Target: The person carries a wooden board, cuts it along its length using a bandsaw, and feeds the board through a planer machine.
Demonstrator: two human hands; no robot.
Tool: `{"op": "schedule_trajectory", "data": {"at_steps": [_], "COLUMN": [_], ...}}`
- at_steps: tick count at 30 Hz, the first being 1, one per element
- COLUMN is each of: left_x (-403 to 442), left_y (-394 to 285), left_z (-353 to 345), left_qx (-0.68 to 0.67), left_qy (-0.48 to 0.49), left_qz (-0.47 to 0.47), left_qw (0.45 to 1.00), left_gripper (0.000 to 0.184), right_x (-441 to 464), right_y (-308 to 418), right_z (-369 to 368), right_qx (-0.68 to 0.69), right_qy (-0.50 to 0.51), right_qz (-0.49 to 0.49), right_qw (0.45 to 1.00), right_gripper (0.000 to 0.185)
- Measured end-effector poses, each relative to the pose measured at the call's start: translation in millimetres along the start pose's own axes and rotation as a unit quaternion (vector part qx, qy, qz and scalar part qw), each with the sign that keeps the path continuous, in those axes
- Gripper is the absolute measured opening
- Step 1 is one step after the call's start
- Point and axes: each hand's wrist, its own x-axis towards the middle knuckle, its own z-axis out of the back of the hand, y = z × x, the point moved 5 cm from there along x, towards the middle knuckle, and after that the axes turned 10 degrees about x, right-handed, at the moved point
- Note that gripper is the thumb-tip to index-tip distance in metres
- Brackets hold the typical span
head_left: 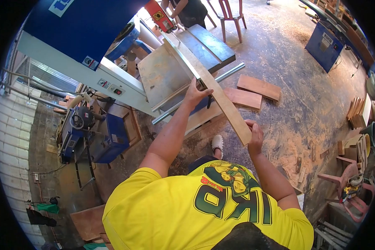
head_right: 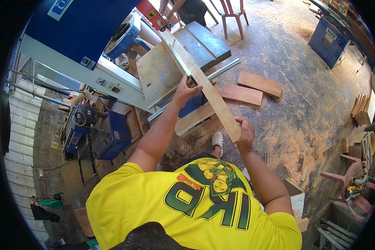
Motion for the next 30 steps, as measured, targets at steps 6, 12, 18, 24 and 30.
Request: {"op": "schedule_trajectory", "data": {"at_steps": [6, 12, 18, 24, 30], "left_x": [-5, -12, -9, -8, -2], "left_y": [-12, -32, -23, -19, -4], "left_z": [-1, -5, -6, -5, -3], "left_qx": [-0.013, -0.072, -0.09, -0.08, -0.057], "left_qy": [0.006, 0.024, 0.03, 0.031, 0.025], "left_qz": [-0.006, -0.011, -0.021, -0.016, -0.024], "left_qw": [1.0, 0.997, 0.995, 0.996, 0.998], "left_gripper": [0.098, 0.102, 0.101, 0.106, 0.114], "right_x": [5, 9, 13, 16, 18], "right_y": [-5, -4, -11, -7, -6], "right_z": [-2, -7, -8, -14, -18], "right_qx": [0.004, -0.003, 0.018, 0.013, 0.02], "right_qy": [-0.003, 0.001, 0.003, 0.004, 0.005], "right_qz": [0.003, 0.008, 0.005, 0.011, 0.016], "right_qw": [1.0, 1.0, 1.0, 1.0, 1.0], "right_gripper": [0.041, 0.04, 0.04, 0.04, 0.04]}}
